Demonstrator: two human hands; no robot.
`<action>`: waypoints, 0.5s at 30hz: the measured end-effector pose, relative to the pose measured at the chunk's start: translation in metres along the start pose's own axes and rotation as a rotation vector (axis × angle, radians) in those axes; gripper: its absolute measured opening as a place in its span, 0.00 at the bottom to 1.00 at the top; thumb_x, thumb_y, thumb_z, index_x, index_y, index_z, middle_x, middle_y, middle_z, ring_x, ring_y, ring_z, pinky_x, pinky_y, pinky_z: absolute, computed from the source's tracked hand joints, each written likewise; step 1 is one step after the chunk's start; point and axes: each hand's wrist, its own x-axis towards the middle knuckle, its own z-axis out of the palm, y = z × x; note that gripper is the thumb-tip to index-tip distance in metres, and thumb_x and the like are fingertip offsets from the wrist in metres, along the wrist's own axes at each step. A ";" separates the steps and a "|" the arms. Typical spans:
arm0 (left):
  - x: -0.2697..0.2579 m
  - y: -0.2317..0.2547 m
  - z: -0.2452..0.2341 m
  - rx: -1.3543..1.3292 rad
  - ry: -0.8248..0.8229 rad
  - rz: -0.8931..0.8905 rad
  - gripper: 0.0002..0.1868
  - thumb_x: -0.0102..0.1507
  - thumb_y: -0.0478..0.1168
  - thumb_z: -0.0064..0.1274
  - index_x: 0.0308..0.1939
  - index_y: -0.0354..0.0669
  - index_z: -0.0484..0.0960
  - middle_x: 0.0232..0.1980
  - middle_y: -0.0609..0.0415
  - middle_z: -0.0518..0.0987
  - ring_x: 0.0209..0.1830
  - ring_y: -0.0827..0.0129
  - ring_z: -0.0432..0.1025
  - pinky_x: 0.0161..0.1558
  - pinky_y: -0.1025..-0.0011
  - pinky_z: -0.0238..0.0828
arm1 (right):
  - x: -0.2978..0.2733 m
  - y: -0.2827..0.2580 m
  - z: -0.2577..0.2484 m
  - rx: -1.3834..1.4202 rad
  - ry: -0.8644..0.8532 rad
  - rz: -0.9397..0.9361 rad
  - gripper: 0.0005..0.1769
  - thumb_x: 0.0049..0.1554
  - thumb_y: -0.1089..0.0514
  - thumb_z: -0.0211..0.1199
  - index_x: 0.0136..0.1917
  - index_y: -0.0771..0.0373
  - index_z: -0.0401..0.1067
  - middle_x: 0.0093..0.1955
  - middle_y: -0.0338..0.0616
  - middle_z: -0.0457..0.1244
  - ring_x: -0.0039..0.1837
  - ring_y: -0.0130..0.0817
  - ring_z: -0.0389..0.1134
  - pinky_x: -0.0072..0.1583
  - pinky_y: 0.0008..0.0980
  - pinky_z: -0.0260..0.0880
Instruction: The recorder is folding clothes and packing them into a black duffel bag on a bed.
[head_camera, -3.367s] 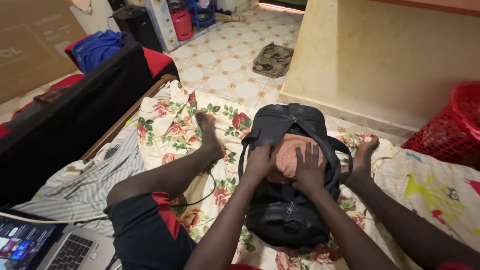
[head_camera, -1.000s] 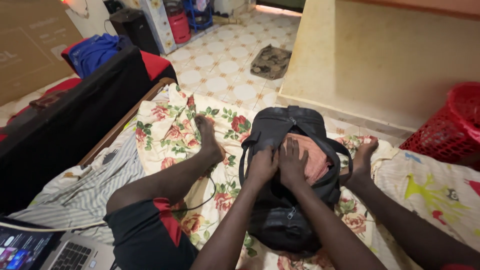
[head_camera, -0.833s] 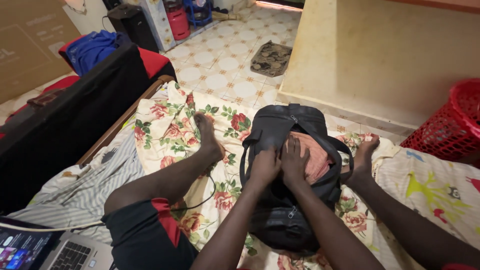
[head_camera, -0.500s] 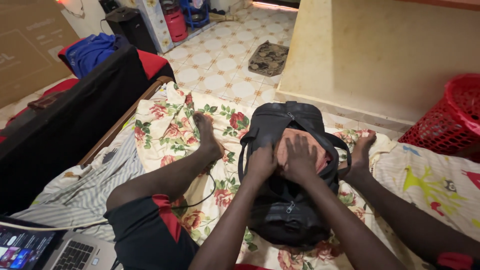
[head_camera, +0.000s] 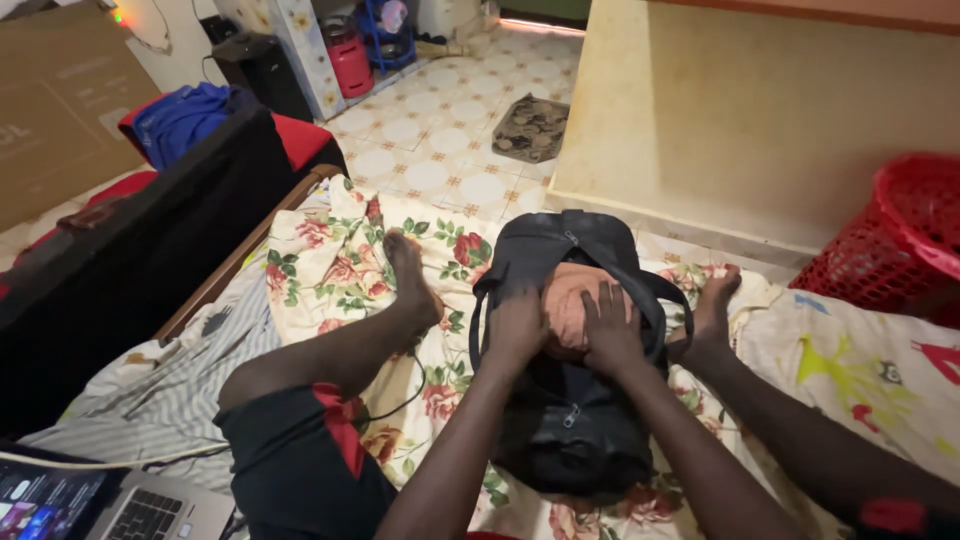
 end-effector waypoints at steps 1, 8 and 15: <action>-0.008 0.015 -0.013 -0.001 -0.004 0.001 0.14 0.63 0.43 0.51 0.48 0.37 0.78 0.43 0.33 0.83 0.44 0.38 0.78 0.49 0.44 0.74 | -0.003 0.007 0.000 0.000 -0.002 0.003 0.60 0.38 0.49 0.77 0.79 0.53 0.52 0.82 0.56 0.42 0.83 0.57 0.40 0.72 0.68 0.51; -0.019 0.098 0.012 -0.305 0.304 0.558 0.29 0.59 0.46 0.58 0.62 0.38 0.75 0.64 0.37 0.74 0.64 0.40 0.65 0.63 0.47 0.61 | -0.057 0.044 -0.143 0.007 -0.184 -0.054 0.59 0.47 0.43 0.72 0.82 0.56 0.43 0.80 0.65 0.41 0.84 0.62 0.40 0.75 0.78 0.41; -0.097 0.224 0.020 -0.672 -0.067 0.945 0.30 0.67 0.49 0.53 0.70 0.36 0.71 0.65 0.38 0.75 0.68 0.44 0.68 0.71 0.52 0.62 | -0.224 0.159 -0.199 0.358 0.143 0.061 0.52 0.45 0.46 0.71 0.77 0.61 0.54 0.80 0.71 0.45 0.80 0.63 0.45 0.72 0.56 0.51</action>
